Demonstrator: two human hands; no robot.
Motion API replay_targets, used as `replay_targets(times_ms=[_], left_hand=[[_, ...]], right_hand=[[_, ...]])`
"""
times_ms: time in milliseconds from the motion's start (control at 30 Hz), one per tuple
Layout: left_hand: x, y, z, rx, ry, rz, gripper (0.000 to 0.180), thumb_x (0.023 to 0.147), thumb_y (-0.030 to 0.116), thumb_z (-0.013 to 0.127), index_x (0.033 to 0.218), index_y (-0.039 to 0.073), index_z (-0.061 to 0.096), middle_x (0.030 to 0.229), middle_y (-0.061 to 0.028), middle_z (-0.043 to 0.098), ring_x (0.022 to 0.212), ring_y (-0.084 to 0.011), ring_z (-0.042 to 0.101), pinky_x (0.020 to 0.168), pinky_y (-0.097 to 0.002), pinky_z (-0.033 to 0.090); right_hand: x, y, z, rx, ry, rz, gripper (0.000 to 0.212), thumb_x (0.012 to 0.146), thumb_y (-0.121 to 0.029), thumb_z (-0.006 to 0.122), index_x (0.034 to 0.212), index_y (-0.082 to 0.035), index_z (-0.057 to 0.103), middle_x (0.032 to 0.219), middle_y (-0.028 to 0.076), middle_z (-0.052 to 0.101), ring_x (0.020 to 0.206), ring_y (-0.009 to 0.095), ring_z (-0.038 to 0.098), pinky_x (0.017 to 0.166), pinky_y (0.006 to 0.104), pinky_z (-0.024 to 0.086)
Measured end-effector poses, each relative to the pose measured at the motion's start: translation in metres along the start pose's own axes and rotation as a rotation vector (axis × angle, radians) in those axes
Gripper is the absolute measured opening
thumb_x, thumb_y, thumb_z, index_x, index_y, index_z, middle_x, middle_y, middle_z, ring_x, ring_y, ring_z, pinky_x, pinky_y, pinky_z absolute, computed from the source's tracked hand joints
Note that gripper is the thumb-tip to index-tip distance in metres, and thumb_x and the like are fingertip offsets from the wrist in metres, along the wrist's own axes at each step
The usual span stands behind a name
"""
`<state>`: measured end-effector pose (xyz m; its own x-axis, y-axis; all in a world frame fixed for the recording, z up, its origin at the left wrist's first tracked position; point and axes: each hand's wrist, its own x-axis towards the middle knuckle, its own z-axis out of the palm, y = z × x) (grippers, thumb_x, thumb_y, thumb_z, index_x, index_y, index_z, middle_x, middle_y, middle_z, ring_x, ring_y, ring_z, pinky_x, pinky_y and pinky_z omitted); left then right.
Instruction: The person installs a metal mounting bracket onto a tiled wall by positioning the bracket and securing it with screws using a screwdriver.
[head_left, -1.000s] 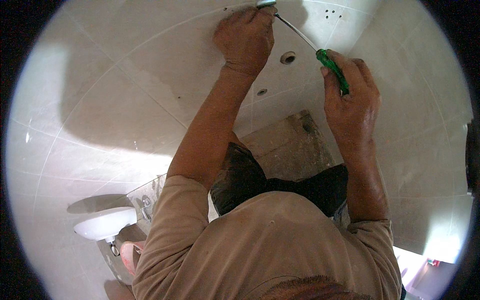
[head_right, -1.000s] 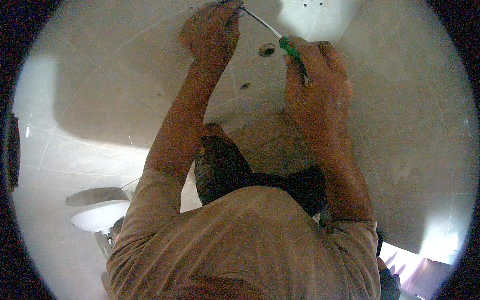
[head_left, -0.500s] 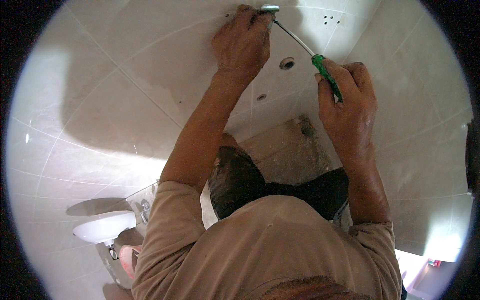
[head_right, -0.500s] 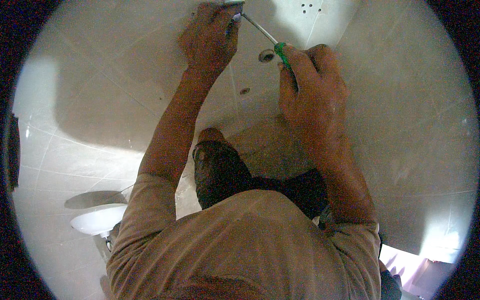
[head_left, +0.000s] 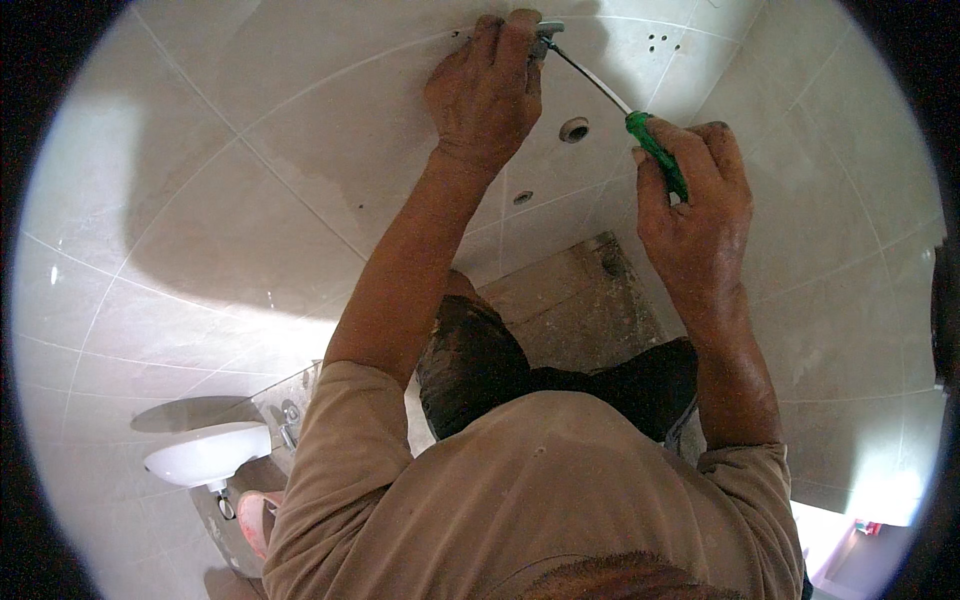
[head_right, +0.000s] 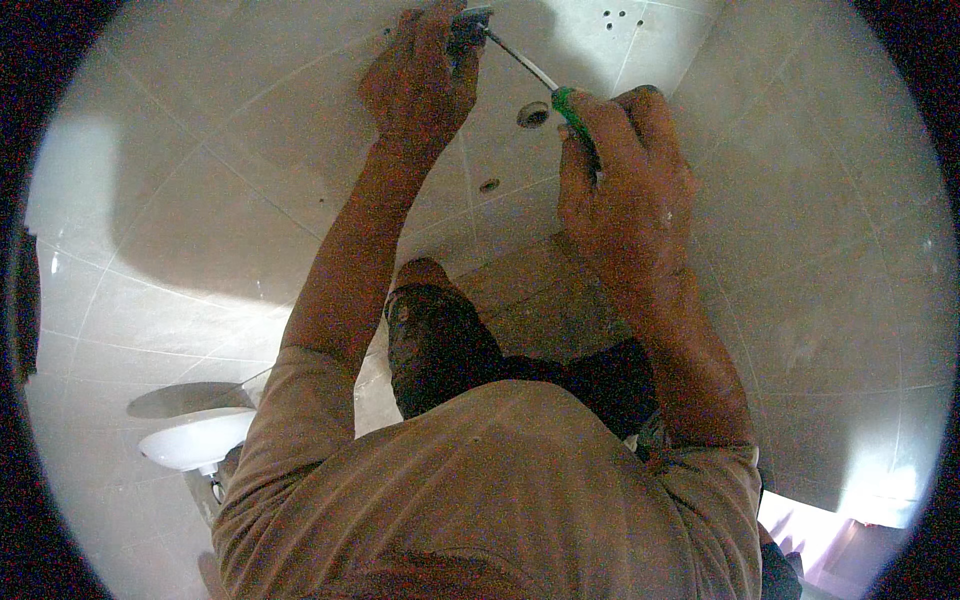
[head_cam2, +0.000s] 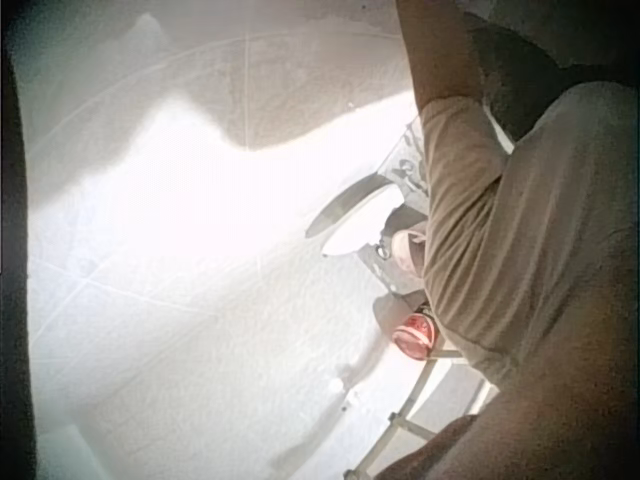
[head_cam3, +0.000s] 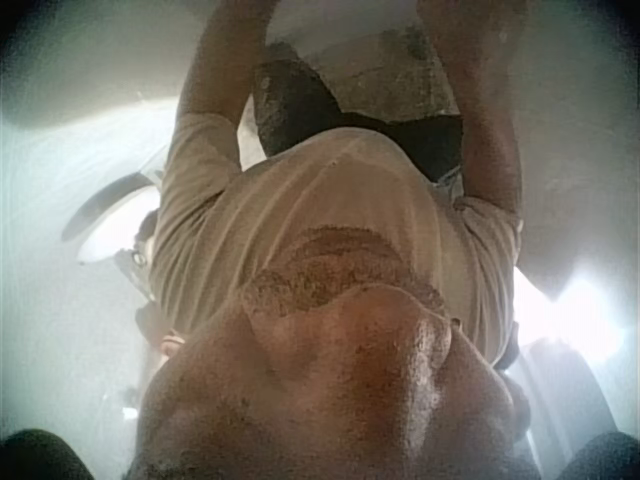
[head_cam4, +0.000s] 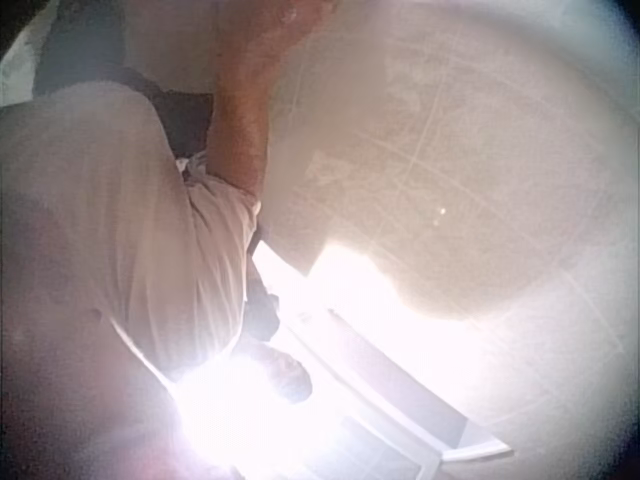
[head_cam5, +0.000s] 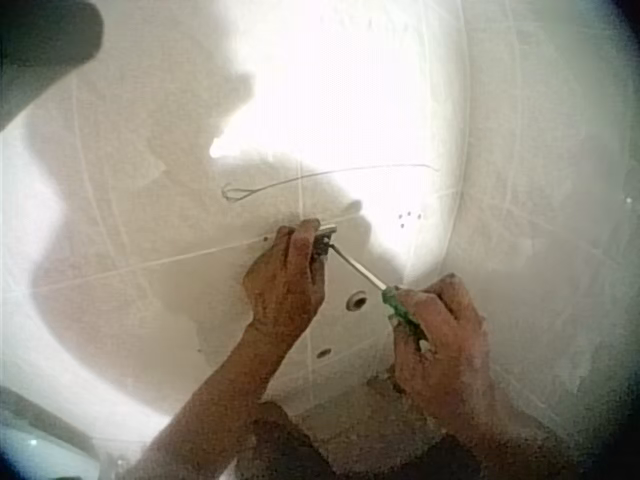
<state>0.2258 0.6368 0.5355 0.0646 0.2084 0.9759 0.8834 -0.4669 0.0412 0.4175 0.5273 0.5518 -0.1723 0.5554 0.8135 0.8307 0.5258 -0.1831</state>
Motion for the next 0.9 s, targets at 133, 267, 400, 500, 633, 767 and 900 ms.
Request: replay_targets(times_ms=[133, 267, 400, 500, 633, 767, 900], left_hand=[[0.002, -0.001, -0.003, -0.048, -0.006, 0.021, 0.047, 0.084, 0.012, 0.073, 0.128, 0.007, 0.058, 0.102, -0.0133, 0.066, 0.078, -0.0274, 0.069, 0.062, -0.0364, 0.055], [0.0, -0.002, 0.001, 0.039, 0.011, 0.035, 0.053, 0.083, 0.012, 0.074, 0.134, 0.008, 0.057, 0.104, -0.014, 0.065, 0.078, -0.0275, 0.068, 0.061, -0.0351, 0.055], [-0.001, 0.006, -0.001, 0.023, -0.02, -0.031, 0.045, 0.084, 0.01, 0.073, 0.127, 0.008, 0.06, 0.103, -0.0131, 0.065, 0.077, -0.0267, 0.067, 0.061, -0.0356, 0.055], [-0.009, -0.003, 0.004, -0.06, -0.004, 0.008, 0.041, 0.076, 0.015, 0.078, 0.11, 0.017, 0.056, 0.097, -0.0067, 0.062, 0.072, -0.0273, 0.066, 0.059, -0.0385, 0.054], [-0.018, -0.017, 0.022, -0.021, 0.044, 0.077, 0.04, 0.077, 0.016, 0.078, 0.111, 0.017, 0.057, 0.098, -0.0064, 0.062, 0.072, -0.0274, 0.066, 0.058, -0.0395, 0.054], [-0.017, -0.013, 0.02, 0.023, 0.024, 0.039, 0.034, 0.079, 0.018, 0.076, 0.109, 0.017, 0.06, 0.1, -0.0069, 0.062, 0.075, -0.0276, 0.068, 0.058, -0.0398, 0.055], [-0.006, -0.002, 0.007, -0.106, 0.061, -0.165, 0.027, 0.081, 0.02, 0.075, 0.104, 0.015, 0.062, 0.101, -0.0066, 0.062, 0.077, -0.0286, 0.069, 0.058, -0.0402, 0.055]], right_hand=[[0.002, -0.001, -0.001, -0.005, -0.007, -0.007, 0.023, 0.084, 0.004, 0.07, 0.106, -0.001, 0.069, 0.089, 0.013, 0.061, 0.08, 0.023, 0.064, 0.068, 0.0346, 0.052], [0.002, 0.001, -0.001, 0.003, -0.006, -0.022, 0.022, 0.084, 0.003, 0.07, 0.105, -0.001, 0.069, 0.089, 0.013, 0.061, 0.079, 0.023, 0.063, 0.067, 0.0347, 0.051], [0.001, 0.002, -0.003, 0.008, 0.007, -0.032, 0.022, 0.084, 0.002, 0.07, 0.106, -0.001, 0.069, 0.089, 0.013, 0.061, 0.079, 0.023, 0.063, 0.067, 0.0351, 0.051], [0.002, 0.0, -0.004, 0.015, 0.0, -0.036, 0.022, 0.084, 0.002, 0.07, 0.106, -0.001, 0.069, 0.089, 0.013, 0.061, 0.079, 0.023, 0.064, 0.067, 0.0352, 0.051], [0.0, 0.001, -0.002, 0.026, -0.022, -0.001, 0.023, 0.084, -0.002, 0.069, 0.106, -0.005, 0.068, 0.093, 0.015, 0.06, 0.08, 0.031, 0.064, 0.068, 0.0417, 0.053], [-0.001, 0.004, -0.004, 0.034, -0.023, 0.004, 0.024, 0.084, -0.007, 0.068, 0.108, -0.008, 0.067, 0.098, 0.017, 0.059, 0.083, 0.039, 0.064, 0.069, 0.0486, 0.054], [-0.001, 0.003, -0.005, 0.024, -0.033, 0.003, 0.024, 0.084, -0.007, 0.068, 0.108, -0.008, 0.067, 0.098, 0.017, 0.059, 0.084, 0.039, 0.064, 0.069, 0.049, 0.054]])
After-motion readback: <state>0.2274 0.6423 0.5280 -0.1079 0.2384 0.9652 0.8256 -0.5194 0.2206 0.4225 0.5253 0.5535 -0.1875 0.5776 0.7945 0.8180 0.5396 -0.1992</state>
